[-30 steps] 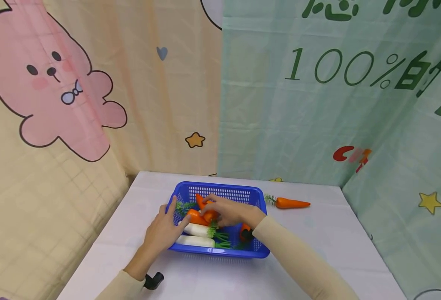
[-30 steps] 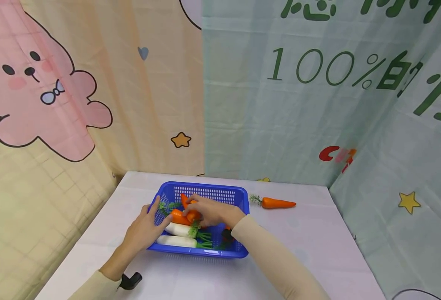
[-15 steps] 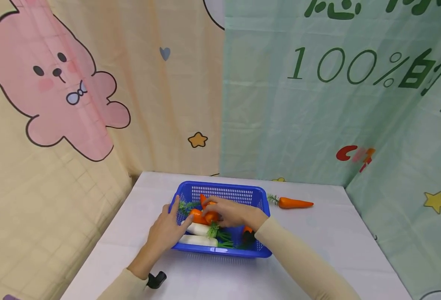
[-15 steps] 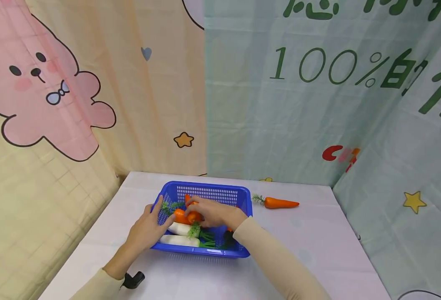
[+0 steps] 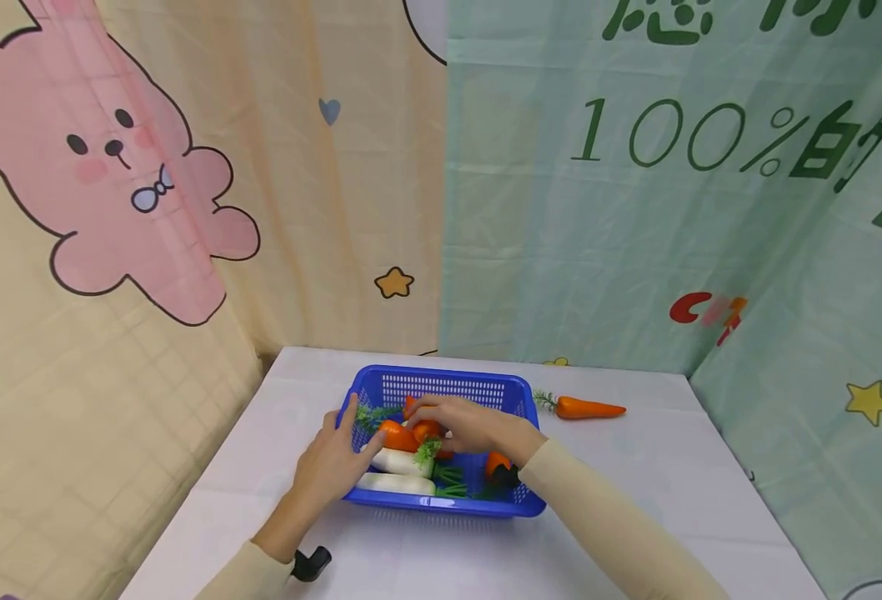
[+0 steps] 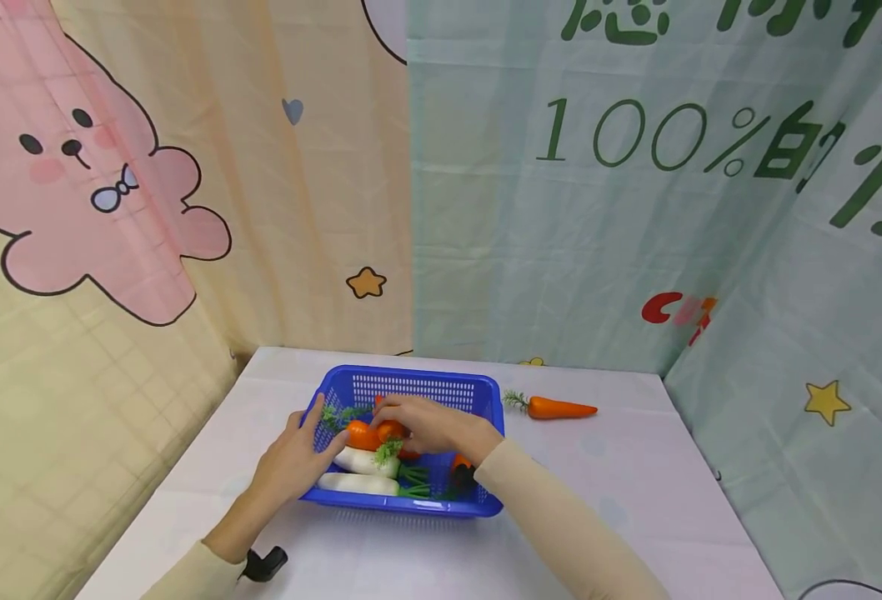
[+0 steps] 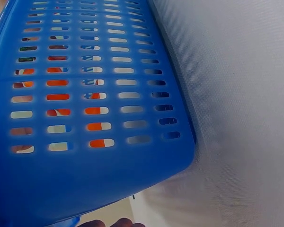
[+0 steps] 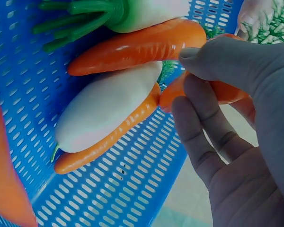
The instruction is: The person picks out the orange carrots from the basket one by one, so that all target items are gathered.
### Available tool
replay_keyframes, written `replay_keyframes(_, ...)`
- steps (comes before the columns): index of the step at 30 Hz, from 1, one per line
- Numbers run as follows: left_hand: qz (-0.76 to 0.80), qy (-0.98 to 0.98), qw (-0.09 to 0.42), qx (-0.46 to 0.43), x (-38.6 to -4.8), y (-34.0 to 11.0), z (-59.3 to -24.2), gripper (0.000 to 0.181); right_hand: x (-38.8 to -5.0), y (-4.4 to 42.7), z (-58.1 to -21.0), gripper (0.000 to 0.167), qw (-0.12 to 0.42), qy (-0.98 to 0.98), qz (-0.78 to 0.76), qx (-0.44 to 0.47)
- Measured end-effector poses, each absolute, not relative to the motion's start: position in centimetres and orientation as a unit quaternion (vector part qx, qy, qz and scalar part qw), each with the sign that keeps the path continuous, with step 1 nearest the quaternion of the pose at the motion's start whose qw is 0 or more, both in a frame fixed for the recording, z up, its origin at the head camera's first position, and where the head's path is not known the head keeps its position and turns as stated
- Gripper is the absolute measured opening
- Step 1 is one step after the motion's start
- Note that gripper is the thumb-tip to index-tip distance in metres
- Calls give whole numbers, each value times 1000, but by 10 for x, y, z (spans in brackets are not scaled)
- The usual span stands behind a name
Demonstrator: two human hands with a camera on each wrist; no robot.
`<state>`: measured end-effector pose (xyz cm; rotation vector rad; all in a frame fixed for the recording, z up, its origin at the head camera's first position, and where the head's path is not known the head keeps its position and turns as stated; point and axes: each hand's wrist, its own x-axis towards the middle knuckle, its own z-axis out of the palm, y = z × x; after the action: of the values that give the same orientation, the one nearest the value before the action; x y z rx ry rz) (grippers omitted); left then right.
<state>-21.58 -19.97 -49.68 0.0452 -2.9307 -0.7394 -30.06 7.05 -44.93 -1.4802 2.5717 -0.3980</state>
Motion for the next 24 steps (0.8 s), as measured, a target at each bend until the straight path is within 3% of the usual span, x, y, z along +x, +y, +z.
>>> replay_keyframes(24, -244, -968, 55, 14, -217, -201, -497, 102, -294, 97, -443, 49, -11, 846, -197, -495)
